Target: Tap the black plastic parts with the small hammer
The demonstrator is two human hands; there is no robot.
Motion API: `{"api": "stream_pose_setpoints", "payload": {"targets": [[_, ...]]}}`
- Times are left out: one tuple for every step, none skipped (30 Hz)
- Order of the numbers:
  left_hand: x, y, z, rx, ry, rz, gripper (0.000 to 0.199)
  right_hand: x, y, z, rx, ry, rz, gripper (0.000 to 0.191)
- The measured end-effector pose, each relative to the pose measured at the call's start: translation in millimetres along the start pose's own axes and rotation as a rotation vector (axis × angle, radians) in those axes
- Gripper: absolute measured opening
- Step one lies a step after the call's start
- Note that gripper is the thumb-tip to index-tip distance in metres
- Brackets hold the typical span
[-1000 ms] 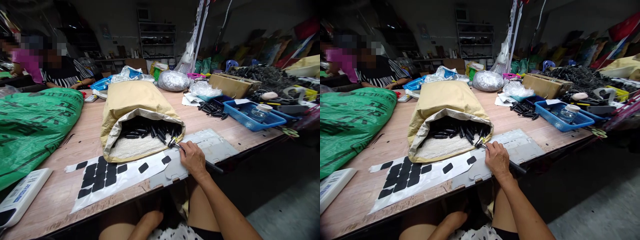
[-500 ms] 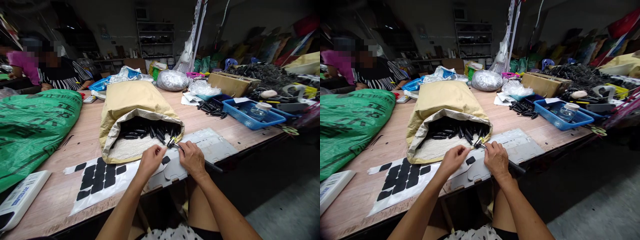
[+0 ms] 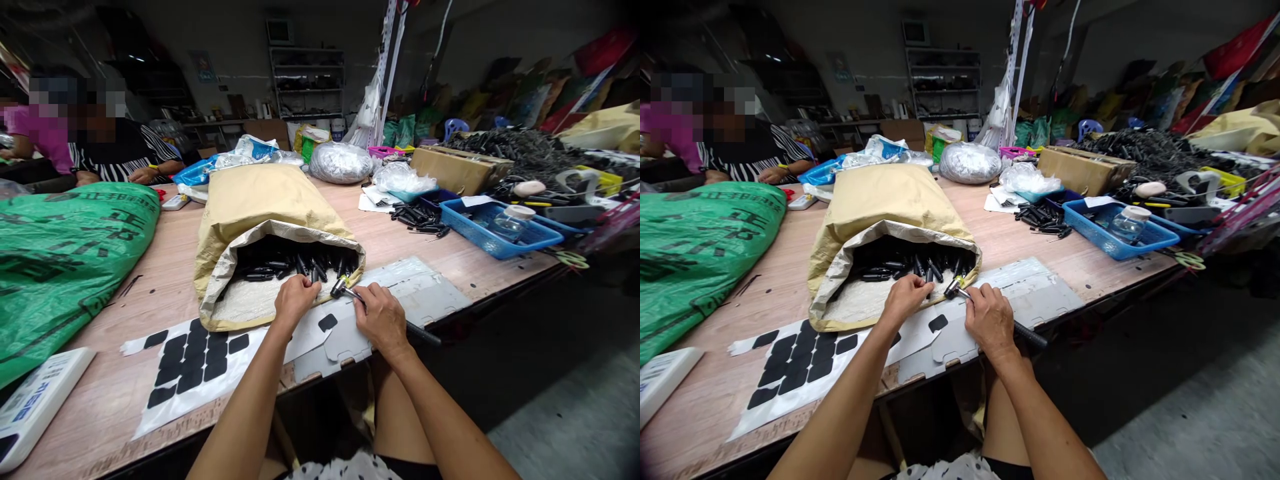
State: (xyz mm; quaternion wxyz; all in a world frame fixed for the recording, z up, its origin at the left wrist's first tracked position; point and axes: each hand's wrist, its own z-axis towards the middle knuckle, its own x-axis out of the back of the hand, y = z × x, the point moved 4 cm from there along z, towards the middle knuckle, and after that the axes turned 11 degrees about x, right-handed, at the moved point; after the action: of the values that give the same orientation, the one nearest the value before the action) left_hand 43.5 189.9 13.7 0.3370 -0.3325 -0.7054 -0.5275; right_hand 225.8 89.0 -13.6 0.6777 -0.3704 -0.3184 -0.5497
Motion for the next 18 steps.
{"api": "stream_pose_setpoints", "payload": {"targets": [[5.0,-4.9,-4.8,-0.024,-0.005,-0.016,0.019,-0.2,0.1,-0.2,-0.001,-0.002,-0.001,0.018],[9.8,-10.8,-10.2,-0.058,-0.009,-0.035,0.016,-0.3,0.1,-0.3,-0.001,-0.004,-0.002,0.018],[13.8,-17.6,-15.8,-0.096,-0.016,-0.054,0.014,-0.4,0.1,-0.4,0.000,-0.005,-0.002,0.018],[16.7,-25.4,-21.4,-0.136,-0.025,-0.069,0.013,-0.5,0.1,-0.4,0.001,-0.007,-0.003,0.018],[18.3,-33.7,-26.5,-0.173,-0.036,-0.079,0.014,-0.5,0.1,-0.4,0.001,-0.009,-0.003,0.018],[18.5,-42.2,-31.0,-0.207,-0.048,-0.086,0.014,-0.4,0.1,-0.4,0.000,-0.010,-0.004,0.019],[17.5,-50.6,-34.6,-0.236,-0.059,-0.093,0.015,-0.3,0.1,-0.4,-0.001,-0.012,-0.004,0.019],[15.7,-58.5,-37.2,-0.261,-0.065,-0.104,0.015,-0.1,0.2,-0.5,-0.003,-0.014,-0.004,0.020],[13.4,-65.2,-39.1,-0.289,-0.064,-0.122,0.015,0.0,0.1,-0.6,-0.003,-0.016,-0.004,0.020],[11.0,-70.8,-40.1,-0.319,-0.057,-0.144,0.015,0.1,-0.1,-0.7,-0.002,-0.019,-0.005,0.020],[8.7,-75.1,-40.6,-0.348,-0.045,-0.170,0.015,0.3,-0.4,-0.8,0.000,-0.021,-0.007,0.021],[6.7,-78.4,-40.5,-0.372,-0.030,-0.194,0.015,0.5,-0.7,-0.9,0.003,-0.022,-0.010,0.021],[5.0,-80.8,-40.1,-0.390,-0.014,-0.212,0.015,0.7,-0.9,-0.8,0.007,-0.022,-0.014,0.020],[3.7,-82.4,-39.6,-0.402,-0.001,-0.223,0.015,0.9,-1.1,-0.7,0.010,-0.022,-0.019,0.020],[2.7,-83.3,-39.0,-0.409,0.008,-0.231,0.015,1.1,-1.1,-0.5,0.014,-0.022,-0.023,0.020],[2.2,-83.6,-38.6,-0.414,0.015,-0.236,0.015,1.3,-0.8,-0.2,0.020,-0.023,-0.027,0.020],[2.0,-83.6,-38.4,-0.419,0.019,-0.237,0.016,1.3,-0.4,0.2,0.026,-0.025,-0.027,0.020],[2.1,-83.4,-38.5,-0.423,0.020,-0.238,0.016,1.5,0.2,0.6,0.033,-0.027,-0.022,0.020]]}}
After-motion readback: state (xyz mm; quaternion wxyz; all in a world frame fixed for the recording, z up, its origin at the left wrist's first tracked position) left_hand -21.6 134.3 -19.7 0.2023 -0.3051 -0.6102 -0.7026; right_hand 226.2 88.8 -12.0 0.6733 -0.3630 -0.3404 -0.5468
